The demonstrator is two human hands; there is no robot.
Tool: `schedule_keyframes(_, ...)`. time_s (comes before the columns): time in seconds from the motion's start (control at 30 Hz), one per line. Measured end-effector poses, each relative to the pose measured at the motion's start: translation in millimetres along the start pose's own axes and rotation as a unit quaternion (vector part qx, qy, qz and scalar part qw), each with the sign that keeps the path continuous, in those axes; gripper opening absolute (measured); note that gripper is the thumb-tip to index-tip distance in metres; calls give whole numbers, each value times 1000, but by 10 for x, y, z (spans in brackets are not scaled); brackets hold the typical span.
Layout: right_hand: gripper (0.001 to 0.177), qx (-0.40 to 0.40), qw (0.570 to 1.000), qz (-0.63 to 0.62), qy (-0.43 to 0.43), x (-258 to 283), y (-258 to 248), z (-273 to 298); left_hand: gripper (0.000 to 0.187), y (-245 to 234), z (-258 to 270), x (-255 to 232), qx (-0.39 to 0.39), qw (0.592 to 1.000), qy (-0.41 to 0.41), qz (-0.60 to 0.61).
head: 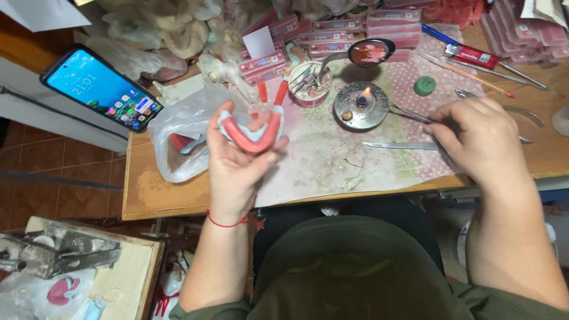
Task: Applying and shaping red wax onto a dental mold using a heated metal tool
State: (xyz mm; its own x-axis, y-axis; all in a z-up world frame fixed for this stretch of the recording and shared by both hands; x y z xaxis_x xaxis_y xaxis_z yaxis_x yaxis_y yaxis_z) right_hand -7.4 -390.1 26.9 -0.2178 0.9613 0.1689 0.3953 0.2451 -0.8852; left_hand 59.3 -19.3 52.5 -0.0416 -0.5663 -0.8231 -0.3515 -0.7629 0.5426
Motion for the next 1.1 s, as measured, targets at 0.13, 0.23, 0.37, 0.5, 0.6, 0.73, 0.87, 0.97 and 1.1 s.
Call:
schedule_keyframes(0.13,8,-14,1000,-11,-18,-66,125,108,80,-18,-16,-156,0,999,35,-25)
schedule_keyframes(0.23,14,-20,999,-22,-32,-19,60,80,75,-21,-65,-171,-4,999,-4,-37)
schedule_keyframes(0.37,25,-36,992,-119,-22,-7,-10,79,57,64,-190,-299,4,997,-22,-78)
schedule_keyframes(0.5,52,11,931,-354,87,181,-135,12,47,257,-322,-450,55,985,-22,-161)
schedule_keyframes(0.6,38,29,866,-498,3,507,-46,-157,46,455,-473,-441,131,974,27,-184)
schedule_keyframes(0.73,14,-211,752,-611,131,718,184,-140,47,674,-600,-295,196,939,42,-279)
schedule_keyframes(0.87,25,-249,720,-604,234,636,387,-200,45,723,-678,-90,201,890,30,-409)
schedule_keyframes(0.97,31,-250,689,-632,251,514,573,-183,51,528,-734,170,193,916,-19,-352)
schedule_keyframes(1.1,39,-275,683,-632,242,493,629,-173,52,399,-769,262,195,934,-34,-299)
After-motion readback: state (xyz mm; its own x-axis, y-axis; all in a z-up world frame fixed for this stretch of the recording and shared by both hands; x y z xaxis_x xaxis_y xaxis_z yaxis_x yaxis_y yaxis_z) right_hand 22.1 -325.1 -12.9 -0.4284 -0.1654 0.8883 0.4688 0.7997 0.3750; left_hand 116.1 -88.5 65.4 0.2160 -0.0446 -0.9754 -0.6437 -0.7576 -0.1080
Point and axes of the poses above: each hand's wrist, its own z-axis away from the middle knuckle, its own y-axis out of the palm, x = y × z, the point moved 7 cm from there along -z, towards the middle knuckle, and after that the axes turned 4 degrees about -y, right-handed, at the moved point
